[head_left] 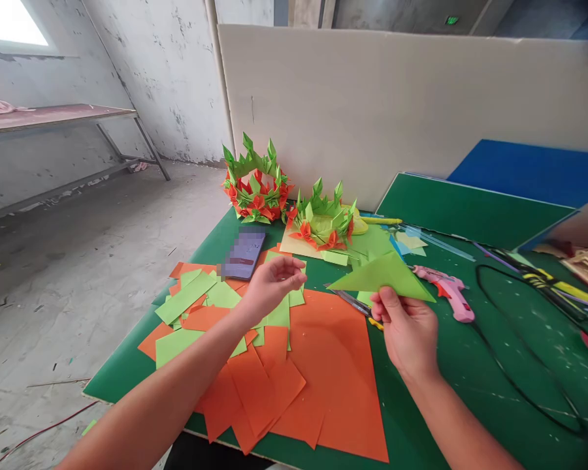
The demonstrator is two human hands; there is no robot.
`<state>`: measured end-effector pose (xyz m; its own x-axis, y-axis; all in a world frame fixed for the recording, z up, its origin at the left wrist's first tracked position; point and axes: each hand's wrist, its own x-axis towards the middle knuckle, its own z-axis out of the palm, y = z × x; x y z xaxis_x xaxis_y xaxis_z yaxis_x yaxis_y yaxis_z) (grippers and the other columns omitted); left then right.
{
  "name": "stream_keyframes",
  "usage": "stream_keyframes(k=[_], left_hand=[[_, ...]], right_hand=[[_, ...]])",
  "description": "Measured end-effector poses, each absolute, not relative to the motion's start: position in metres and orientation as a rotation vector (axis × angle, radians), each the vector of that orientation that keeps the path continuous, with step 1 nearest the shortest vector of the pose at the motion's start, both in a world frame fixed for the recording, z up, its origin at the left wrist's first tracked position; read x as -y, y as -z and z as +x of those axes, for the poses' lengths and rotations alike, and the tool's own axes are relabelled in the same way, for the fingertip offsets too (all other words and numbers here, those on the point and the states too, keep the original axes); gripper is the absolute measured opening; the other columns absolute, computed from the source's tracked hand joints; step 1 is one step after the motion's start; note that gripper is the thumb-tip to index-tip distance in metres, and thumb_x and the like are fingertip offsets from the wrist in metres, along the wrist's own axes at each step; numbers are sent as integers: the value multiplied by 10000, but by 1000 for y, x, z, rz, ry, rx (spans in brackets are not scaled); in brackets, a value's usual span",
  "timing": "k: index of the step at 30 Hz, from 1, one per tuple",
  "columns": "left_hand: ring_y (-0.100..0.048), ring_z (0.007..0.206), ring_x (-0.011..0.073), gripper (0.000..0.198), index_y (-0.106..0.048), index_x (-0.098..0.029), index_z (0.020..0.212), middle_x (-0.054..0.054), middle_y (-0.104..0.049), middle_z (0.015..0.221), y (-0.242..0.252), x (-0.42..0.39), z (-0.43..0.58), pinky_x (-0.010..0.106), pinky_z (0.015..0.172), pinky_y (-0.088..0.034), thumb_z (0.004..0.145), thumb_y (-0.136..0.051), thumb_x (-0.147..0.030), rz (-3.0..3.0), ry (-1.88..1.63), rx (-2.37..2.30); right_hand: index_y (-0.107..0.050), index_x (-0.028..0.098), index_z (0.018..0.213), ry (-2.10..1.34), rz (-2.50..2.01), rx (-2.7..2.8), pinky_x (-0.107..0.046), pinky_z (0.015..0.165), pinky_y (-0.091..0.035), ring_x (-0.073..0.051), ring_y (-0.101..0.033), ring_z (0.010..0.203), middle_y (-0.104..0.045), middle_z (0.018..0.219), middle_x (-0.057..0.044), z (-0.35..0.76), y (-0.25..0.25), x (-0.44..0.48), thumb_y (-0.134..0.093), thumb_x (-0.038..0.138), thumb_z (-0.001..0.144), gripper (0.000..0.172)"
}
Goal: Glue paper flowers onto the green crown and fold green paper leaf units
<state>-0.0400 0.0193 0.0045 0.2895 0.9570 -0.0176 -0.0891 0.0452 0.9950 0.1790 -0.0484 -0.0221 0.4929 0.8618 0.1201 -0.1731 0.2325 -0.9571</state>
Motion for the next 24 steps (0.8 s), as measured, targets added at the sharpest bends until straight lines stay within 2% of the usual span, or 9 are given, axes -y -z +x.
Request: stream_keyframes(k=[4, 10, 15, 19, 24], left_hand=[[-638, 712, 121, 402, -626, -139, 895, 34, -658, 782, -2, -10, -32, 294, 729, -534, 785, -668, -524, 1104, -787, -770], [-696, 761, 161, 504, -631, -124, 971, 85, -705, 824, -1, -2, -29, 310, 764, -547, 761, -664, -581, 992, -698, -707], [-714, 767, 164, 401, -660, -132, 930, 51, -687, 888, -7, -1, -31, 309, 798, -542, 700, -786, -436, 986, -672, -719], [-706, 766, 145, 323, -673, -139, 895, 34, -684, 917, -6, -3, -32, 293, 795, -534, 708, -793, -374, 1017, -697, -669], [-684, 809, 140, 298, -682, -158, 907, 17, -690, 857, 1, -7, -35, 295, 825, -508, 704, -800, -342, 1058, -760, -644]], right_hand=[[-739, 179, 671, -946, -1018, 883, -222, 449, -453, -89, -514, 480, -681, 614, -32, 174, 28, 50, -787, 365, 728, 200], [-763, 219, 722, -993, -996, 1013, -214, 479, -487, -97, -563, 521, -716, 658, -18, 172, 38, 52, -741, 294, 790, 103], [-778, 241, 762, -983, -1001, 1103, -230, 480, -503, -110, -580, 518, -737, 676, -18, 170, 41, 51, -741, 276, 787, 56], [-778, 239, 768, -978, -1027, 1114, -254, 481, -509, -122, -576, 515, -736, 674, -20, 170, 40, 49, -743, 284, 778, 58], [-766, 232, 758, -984, -1048, 1111, -284, 478, -521, -145, -586, 510, -729, 663, -18, 169, 39, 50, -757, 308, 752, 77]])
